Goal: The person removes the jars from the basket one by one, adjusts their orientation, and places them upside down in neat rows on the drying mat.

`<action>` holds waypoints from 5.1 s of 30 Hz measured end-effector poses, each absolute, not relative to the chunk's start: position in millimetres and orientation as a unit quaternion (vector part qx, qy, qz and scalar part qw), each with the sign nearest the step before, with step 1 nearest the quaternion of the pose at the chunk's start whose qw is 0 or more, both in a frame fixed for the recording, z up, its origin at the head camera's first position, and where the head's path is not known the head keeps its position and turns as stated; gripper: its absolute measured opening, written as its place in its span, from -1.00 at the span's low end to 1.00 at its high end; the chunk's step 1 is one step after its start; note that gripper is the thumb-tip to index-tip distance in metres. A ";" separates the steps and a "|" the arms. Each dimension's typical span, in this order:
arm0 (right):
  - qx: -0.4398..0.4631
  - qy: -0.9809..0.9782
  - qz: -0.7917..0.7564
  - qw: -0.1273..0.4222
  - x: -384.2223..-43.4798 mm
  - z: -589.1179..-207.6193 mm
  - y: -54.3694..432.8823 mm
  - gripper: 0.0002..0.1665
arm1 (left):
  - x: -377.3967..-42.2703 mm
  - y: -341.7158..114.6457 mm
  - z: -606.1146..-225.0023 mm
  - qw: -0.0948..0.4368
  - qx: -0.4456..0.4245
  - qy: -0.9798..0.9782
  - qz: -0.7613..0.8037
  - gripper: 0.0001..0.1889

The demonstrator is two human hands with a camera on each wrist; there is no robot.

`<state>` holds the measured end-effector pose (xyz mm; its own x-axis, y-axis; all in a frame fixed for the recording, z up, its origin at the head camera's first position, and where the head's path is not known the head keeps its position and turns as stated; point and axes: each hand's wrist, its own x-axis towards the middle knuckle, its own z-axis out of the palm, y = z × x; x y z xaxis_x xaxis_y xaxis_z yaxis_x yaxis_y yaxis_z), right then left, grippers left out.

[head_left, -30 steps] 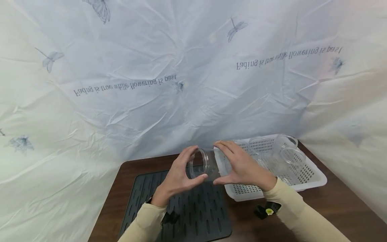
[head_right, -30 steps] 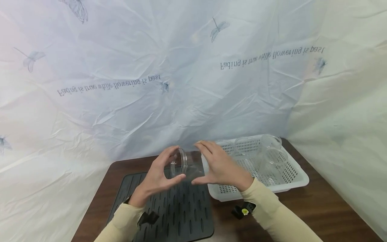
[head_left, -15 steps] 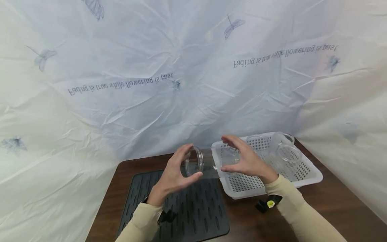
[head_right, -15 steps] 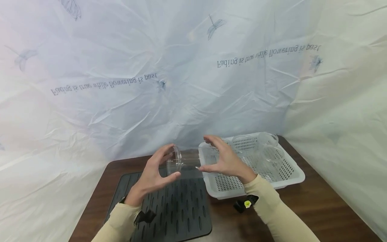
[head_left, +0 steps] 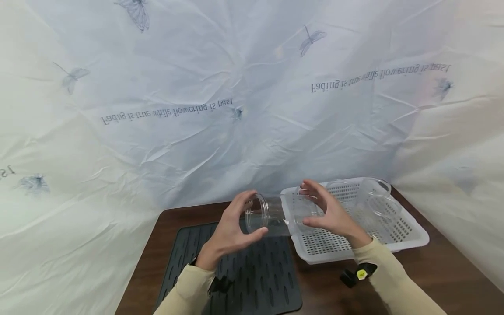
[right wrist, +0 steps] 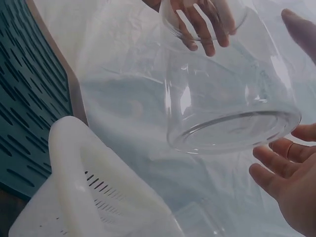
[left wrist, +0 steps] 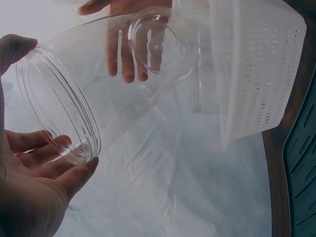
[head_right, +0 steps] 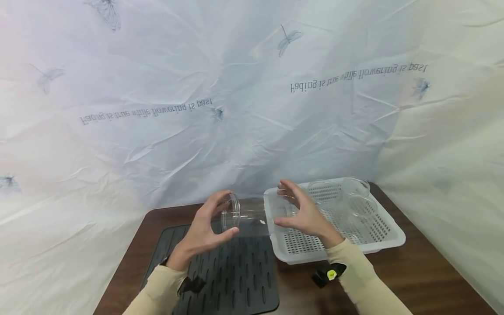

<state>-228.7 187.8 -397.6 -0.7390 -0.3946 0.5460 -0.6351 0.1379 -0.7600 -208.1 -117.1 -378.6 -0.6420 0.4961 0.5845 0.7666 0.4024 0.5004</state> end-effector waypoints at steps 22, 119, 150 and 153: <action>0.336 -0.685 0.645 0.037 -226.6 -414.1 188.3 0.04 | -209.9 -117.1 -379.2 0.171 -0.394 -0.802 -0.415 -0.16; 0.301 -0.489 0.814 0.090 -222.3 -402.0 167.1 -0.43 | -205.7 -124.5 -390.3 0.168 -0.369 -0.828 -0.386 -0.03; 0.204 -0.761 0.614 0.051 -239.3 -355.8 171.1 -0.05 | -214.2 -181.0 -449.7 -0.018 -0.238 -0.938 -0.252 0.12; 0.203 -0.775 0.595 0.062 -243.6 -352.3 170.7 -0.04 | -220.1 -182.3 -458.4 -0.039 -0.238 -0.943 -0.227 0.13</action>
